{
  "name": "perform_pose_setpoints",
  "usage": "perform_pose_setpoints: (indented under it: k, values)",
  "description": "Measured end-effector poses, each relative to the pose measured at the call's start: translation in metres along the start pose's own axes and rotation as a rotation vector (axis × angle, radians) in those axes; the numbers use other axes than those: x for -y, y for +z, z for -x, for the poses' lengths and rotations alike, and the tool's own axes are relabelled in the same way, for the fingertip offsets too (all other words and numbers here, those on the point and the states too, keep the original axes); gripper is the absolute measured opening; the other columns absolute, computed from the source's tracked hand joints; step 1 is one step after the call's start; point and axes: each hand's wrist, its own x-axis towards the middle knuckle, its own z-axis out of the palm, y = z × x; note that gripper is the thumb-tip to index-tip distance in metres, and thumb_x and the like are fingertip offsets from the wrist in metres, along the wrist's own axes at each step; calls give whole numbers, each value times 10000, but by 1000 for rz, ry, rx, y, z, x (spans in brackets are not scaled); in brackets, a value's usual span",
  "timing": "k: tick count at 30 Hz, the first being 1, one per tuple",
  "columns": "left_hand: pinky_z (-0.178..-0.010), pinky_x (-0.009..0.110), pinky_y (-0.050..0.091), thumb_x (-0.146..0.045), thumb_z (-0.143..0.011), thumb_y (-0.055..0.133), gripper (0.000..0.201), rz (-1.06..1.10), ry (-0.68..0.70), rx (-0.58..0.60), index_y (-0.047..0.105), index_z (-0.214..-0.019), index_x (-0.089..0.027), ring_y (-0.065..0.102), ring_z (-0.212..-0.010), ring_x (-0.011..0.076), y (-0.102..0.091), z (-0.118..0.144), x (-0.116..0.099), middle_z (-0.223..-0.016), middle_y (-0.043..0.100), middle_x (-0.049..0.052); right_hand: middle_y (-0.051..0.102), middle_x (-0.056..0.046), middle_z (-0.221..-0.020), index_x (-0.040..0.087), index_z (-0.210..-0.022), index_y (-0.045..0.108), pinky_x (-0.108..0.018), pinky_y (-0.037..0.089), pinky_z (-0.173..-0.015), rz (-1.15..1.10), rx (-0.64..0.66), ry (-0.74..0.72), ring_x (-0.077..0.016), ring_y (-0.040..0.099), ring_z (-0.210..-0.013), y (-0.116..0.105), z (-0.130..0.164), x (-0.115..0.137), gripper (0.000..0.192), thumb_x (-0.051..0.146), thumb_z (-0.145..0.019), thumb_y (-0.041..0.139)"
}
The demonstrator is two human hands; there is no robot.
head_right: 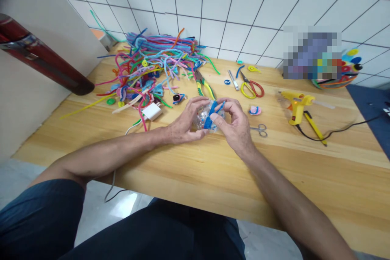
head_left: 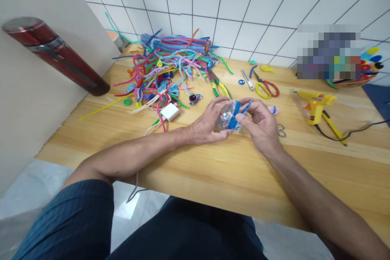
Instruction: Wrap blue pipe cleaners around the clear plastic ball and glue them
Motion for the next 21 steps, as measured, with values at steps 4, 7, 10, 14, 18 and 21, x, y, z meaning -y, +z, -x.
perform_pose_setpoints:
  k: [4, 7, 10, 14, 18, 21]
  values:
    - [-1260, 667, 419, -458, -909, 750, 889, 26, -10, 19, 263, -1629, -273, 393, -1570, 405, -1, 0, -1, -1595, 408, 209, 683, -44, -1221, 304, -991, 726, -495, 500, -1103, 15, 12, -8, -269, 637, -1232, 0, 1, 2, 140, 319, -886, 817]
    - [-1279, 672, 399, -484, -907, 772, 905, 57, -49, 43, 270, -1629, -274, 401, -1587, 405, -4, -2, -4, -1616, 432, 212, 686, -39, -1210, 305, -978, 719, -500, 496, -1105, 46, 12, -20, -266, 635, -1213, 1, 2, 5, 129, 312, -890, 812]
    - [-1292, 662, 398, -513, -895, 788, 955, 47, -73, 55, 254, -1646, -261, 425, -1583, 401, -6, -3, -7, -1632, 436, 218, 692, -31, -1199, 307, -972, 716, -498, 488, -1108, 63, 8, -26, -263, 633, -1214, 2, 2, 6, 132, 316, -885, 816]
    - [-1308, 673, 374, -493, -878, 799, 1015, 14, -56, 70, 222, -1674, -244, 355, -1627, 423, -7, -3, -8, -1677, 390, 229, 699, -35, -1203, 298, -973, 716, -479, 499, -1076, 46, -5, -9, -258, 642, -1205, 1, 1, 4, 148, 331, -878, 824]
    - [-1291, 689, 392, -451, -876, 805, 1020, -5, -36, 79, 202, -1676, -258, 341, -1632, 427, -5, -2, -7, -1661, 396, 230, 706, -38, -1198, 291, -971, 717, -468, 506, -1060, 34, -21, 24, -257, 650, -1196, -1, 0, -1, 166, 355, -866, 829]
    - [-1285, 701, 387, -444, -877, 806, 1016, -7, -34, 86, 192, -1670, -278, 331, -1631, 438, -4, 0, -5, -1677, 366, 227, 712, -36, -1193, 291, -973, 716, -465, 516, -1048, 40, -26, 41, -255, 656, -1170, -2, -1, -3, 179, 382, -865, 825]
